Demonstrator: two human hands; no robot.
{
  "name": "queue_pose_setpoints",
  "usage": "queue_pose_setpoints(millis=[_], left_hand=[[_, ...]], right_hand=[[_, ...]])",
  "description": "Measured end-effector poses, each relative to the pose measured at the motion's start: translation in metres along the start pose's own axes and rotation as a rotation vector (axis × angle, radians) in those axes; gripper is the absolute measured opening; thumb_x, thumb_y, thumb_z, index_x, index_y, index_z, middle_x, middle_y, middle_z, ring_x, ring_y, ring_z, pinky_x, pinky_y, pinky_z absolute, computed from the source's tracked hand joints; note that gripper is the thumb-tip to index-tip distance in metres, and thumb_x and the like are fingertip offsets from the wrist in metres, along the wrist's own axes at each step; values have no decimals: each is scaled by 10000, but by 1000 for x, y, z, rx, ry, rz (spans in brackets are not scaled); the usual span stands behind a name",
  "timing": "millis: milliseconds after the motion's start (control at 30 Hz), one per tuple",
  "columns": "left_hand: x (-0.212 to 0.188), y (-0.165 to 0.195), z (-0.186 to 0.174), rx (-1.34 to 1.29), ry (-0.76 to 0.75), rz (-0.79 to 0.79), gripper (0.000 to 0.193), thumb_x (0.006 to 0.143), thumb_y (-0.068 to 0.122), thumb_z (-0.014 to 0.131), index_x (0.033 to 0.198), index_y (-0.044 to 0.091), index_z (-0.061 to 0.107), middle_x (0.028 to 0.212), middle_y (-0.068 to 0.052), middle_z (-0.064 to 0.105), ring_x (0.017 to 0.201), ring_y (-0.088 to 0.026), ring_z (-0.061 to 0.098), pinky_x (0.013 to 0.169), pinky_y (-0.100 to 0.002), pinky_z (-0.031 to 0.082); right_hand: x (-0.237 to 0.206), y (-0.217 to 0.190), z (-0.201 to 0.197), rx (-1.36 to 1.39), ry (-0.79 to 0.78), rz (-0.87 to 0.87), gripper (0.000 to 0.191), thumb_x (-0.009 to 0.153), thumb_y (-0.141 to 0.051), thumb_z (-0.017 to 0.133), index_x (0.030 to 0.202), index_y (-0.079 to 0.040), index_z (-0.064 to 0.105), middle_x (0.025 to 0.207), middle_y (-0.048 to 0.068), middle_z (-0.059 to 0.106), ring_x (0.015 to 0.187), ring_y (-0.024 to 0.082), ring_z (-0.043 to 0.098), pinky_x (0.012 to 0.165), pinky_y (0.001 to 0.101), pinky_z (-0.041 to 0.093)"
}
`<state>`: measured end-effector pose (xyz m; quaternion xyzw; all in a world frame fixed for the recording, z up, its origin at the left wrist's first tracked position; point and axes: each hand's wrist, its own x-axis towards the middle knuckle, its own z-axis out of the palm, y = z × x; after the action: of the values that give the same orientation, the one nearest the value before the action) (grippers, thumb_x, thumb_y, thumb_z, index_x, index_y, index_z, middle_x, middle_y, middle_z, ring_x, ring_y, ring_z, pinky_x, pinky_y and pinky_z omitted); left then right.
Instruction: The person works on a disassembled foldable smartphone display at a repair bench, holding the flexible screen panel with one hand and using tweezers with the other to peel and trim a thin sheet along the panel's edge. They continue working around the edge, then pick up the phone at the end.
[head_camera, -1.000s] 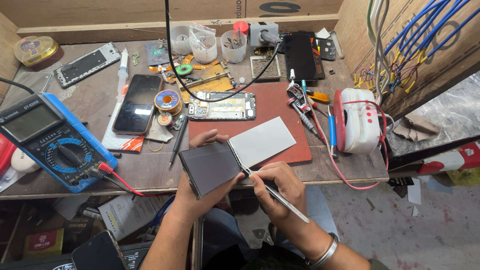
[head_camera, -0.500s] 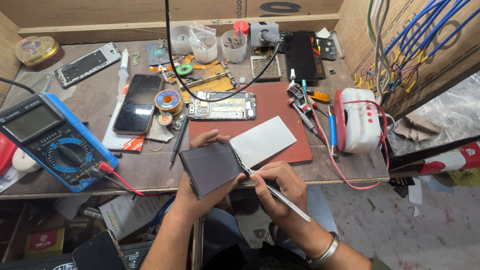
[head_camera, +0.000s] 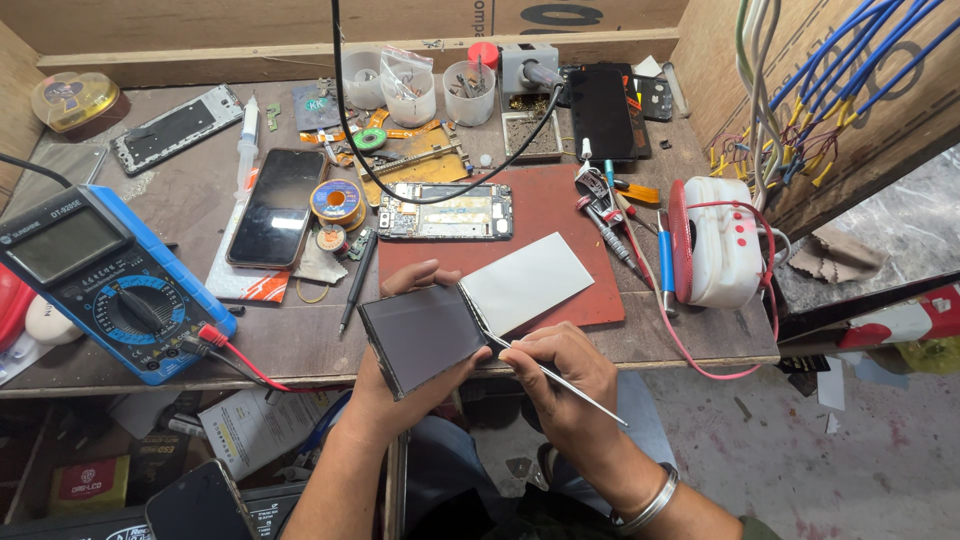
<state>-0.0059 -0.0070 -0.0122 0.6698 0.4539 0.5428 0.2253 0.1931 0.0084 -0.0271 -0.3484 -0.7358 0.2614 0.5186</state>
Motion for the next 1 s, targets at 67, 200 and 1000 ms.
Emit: queue_pose_setpoints(millis=[67,200,1000], left_hand=[[0,0,0,1,0,0,934,733,61,912,1481,66,353,1367,-98,531,1186,-196,612,1031,-337,554],[0,1,1,-57,0,-16,936,740,55,904,1489,72,343,1371,-95,542,1210,-200,615,1048,-338,559],[0,1,0,-27,0,9,942,725,34,902,1482,62,343,1386,-102,539,1240,-211,590,1066,-344,531]], right_hand=[[-1,0,0,10,4,16,172,934,-194,759,914,-37,693,840,67,716,747,148,686,657,266,538],[0,0,1,15,12,38,175,947,-210,741,902,-46,698,822,56,723,725,142,684,636,265,534],[5,-8,-6,-38,-1,4,121,938,-126,738,900,-41,661,848,77,712,756,168,719,666,279,550]])
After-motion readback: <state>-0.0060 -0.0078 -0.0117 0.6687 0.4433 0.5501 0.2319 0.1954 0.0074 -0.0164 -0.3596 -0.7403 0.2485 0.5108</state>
